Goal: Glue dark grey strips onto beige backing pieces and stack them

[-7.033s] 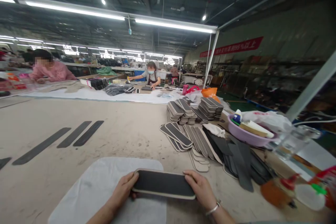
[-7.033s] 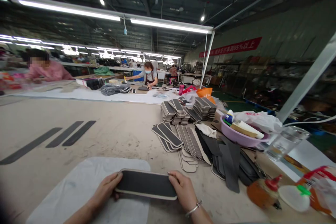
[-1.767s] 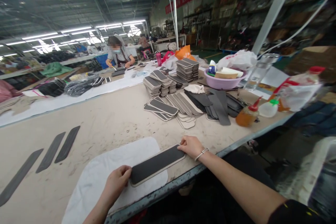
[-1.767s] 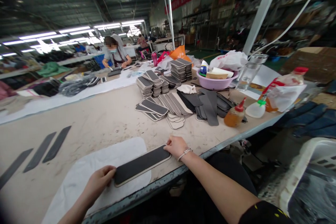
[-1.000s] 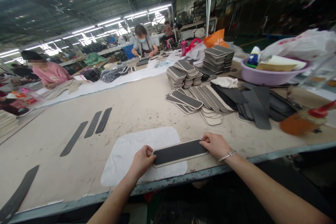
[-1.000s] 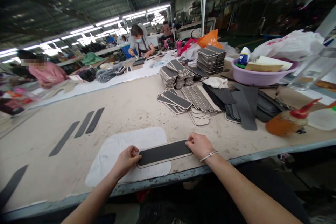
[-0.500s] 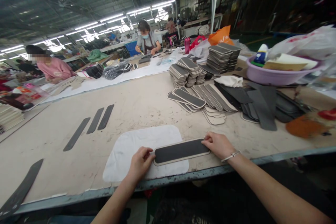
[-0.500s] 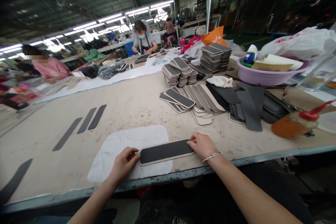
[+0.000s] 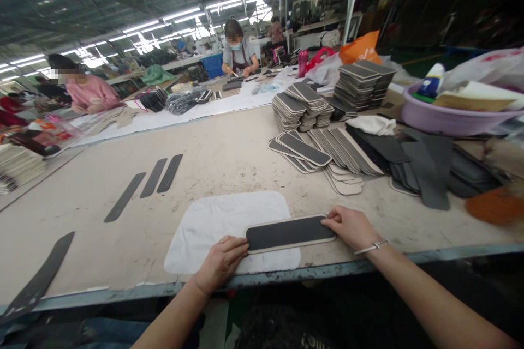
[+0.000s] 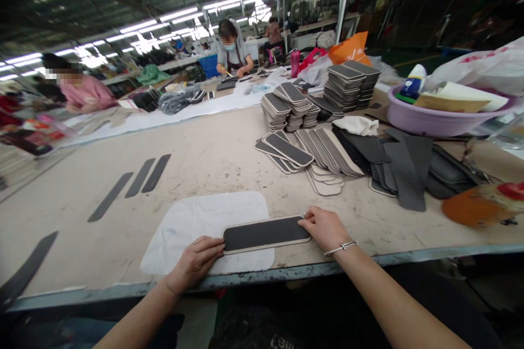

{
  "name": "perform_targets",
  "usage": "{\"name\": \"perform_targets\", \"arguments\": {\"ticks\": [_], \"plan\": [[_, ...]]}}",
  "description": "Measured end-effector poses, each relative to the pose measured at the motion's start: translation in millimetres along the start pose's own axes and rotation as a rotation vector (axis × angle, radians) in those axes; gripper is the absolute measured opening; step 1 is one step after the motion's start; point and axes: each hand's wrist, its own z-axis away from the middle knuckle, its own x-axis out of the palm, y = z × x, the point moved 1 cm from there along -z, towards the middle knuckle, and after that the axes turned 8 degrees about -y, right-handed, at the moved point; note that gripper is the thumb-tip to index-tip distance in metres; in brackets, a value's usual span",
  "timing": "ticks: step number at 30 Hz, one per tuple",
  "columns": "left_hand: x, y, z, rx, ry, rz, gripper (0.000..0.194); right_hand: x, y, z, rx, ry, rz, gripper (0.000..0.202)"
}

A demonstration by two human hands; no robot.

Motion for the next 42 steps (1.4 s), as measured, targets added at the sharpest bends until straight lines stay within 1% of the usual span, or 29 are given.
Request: {"name": "perform_targets", "arguments": {"ticks": [3,10,16,21,28,31,34,36,38,40,42], "plan": [[0.2,-1,1,0.006,0.005,0.004,0.025,-2,-3,2,0.01,0.004,-0.008,0.015],[5.7,-11,5,0.025,-0.043,0.002,0.027,-1,-6,2,0.015,0.039,0.025,0.014],[4.0,-9,4,0.022,-0.043,-0.004,0.027,0,-8,2,0.017,0.019,0.069,0.014],[6.0,-10,5,0.013,-0.055,-0.001,0.028,-2,-10,2,0.024,0.002,0.09,0.012],[6.4,-11,5,0.0,-0.081,0.015,0.026,0,-13,4,-0.021,0.016,0.096,0.008],[5.6,-10,4,-0.005,-0.084,0.014,0.027,-4,-10,6,-0.048,0.045,0.156,0.009],[4.4,-9,4,-0.004,-0.071,0.007,0.027,-14,-4,8,-0.068,0.134,0.207,0.009],[3.2,-8,3,-0.002,-0.068,0.007,0.027,-20,-4,12,-0.114,0.222,0.174,0.011],[1.8,-6,2,-0.003,-0.077,0.007,0.027,-20,-13,17,-0.218,0.285,0.144,0.021],[-0.1,-4,1,0.0,-0.075,0.006,0.026,-10,-34,25,-0.358,0.262,0.162,0.035],[-1.8,-2,0,0.003,-0.069,0.002,0.026,11,-63,34,-0.495,0.161,0.211,0.049]]}}
